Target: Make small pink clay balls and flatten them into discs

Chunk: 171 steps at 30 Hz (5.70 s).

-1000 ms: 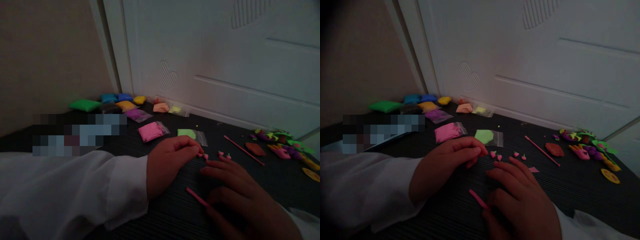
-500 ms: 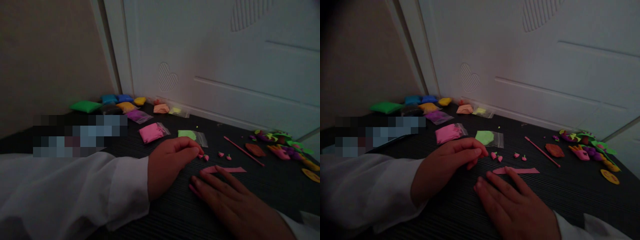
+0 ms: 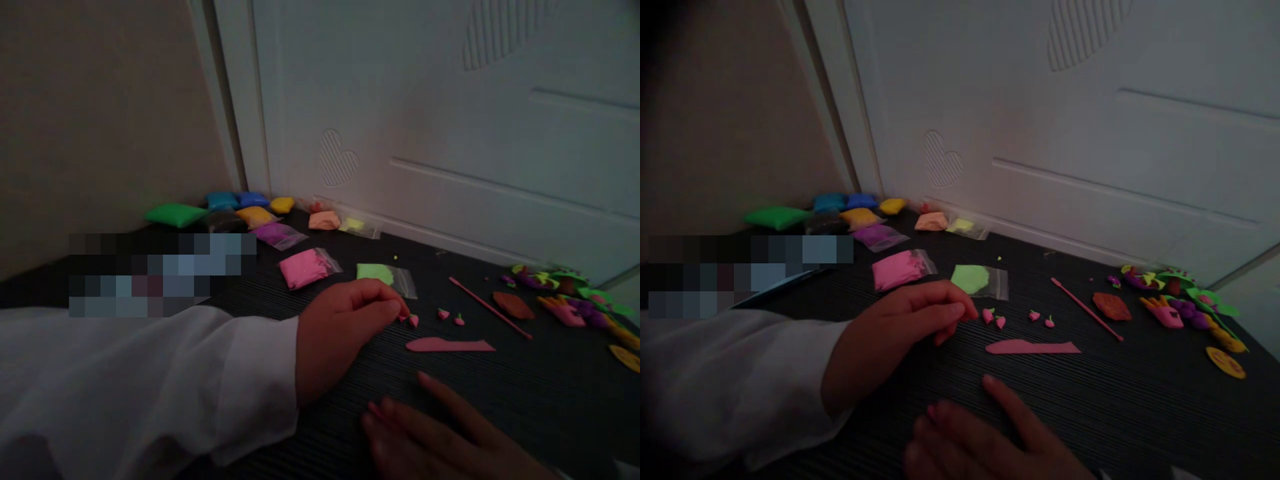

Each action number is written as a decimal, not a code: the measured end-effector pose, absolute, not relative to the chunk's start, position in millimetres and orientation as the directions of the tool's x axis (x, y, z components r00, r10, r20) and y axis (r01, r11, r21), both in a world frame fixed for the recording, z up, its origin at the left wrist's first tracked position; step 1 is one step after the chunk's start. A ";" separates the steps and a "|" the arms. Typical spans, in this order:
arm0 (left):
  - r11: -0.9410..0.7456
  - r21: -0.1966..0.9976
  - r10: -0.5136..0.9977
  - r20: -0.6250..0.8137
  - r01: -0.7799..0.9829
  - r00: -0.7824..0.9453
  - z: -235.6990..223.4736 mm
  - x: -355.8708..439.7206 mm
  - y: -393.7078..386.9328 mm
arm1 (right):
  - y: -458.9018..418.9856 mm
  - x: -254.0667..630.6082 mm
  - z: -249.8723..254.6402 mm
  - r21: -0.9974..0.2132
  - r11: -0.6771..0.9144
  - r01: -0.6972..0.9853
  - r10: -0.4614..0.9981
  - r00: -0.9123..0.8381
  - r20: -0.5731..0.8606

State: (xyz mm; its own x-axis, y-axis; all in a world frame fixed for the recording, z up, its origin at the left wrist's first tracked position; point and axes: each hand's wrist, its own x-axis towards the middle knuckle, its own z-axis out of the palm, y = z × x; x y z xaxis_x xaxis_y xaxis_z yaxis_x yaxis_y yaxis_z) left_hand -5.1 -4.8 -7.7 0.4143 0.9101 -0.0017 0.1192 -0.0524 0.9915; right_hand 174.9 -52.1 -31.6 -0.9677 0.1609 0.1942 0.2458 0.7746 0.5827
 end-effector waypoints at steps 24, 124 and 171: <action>-0.049 0.992 0.912 -0.003 0.114 0.410 -6.8 -4.4 -4.8 | -47.1 169.8 -18.8 0.513 0.774 0.371 0.295 -0.928 0.227; -0.067 0.986 0.889 -0.009 0.150 0.458 -10.2 -6.1 -3.5 | -47.9 178.4 -28.9 0.399 0.704 0.588 0.477 -0.807 0.348; -0.225 0.952 0.872 0.101 0.209 0.478 -9.9 -7.0 -3.4 | -43.7 190.0 -22.9 -0.198 0.556 0.807 0.775 -0.417 0.476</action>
State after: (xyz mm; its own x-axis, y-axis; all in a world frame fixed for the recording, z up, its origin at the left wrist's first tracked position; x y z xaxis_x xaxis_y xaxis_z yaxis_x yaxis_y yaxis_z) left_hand -7.0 -3.4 -9.9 0.4782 0.8724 0.1014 0.2089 -0.2251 0.9517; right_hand 190.0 -43.7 -22.9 -0.4165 0.7748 0.4756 0.8073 0.5558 -0.1985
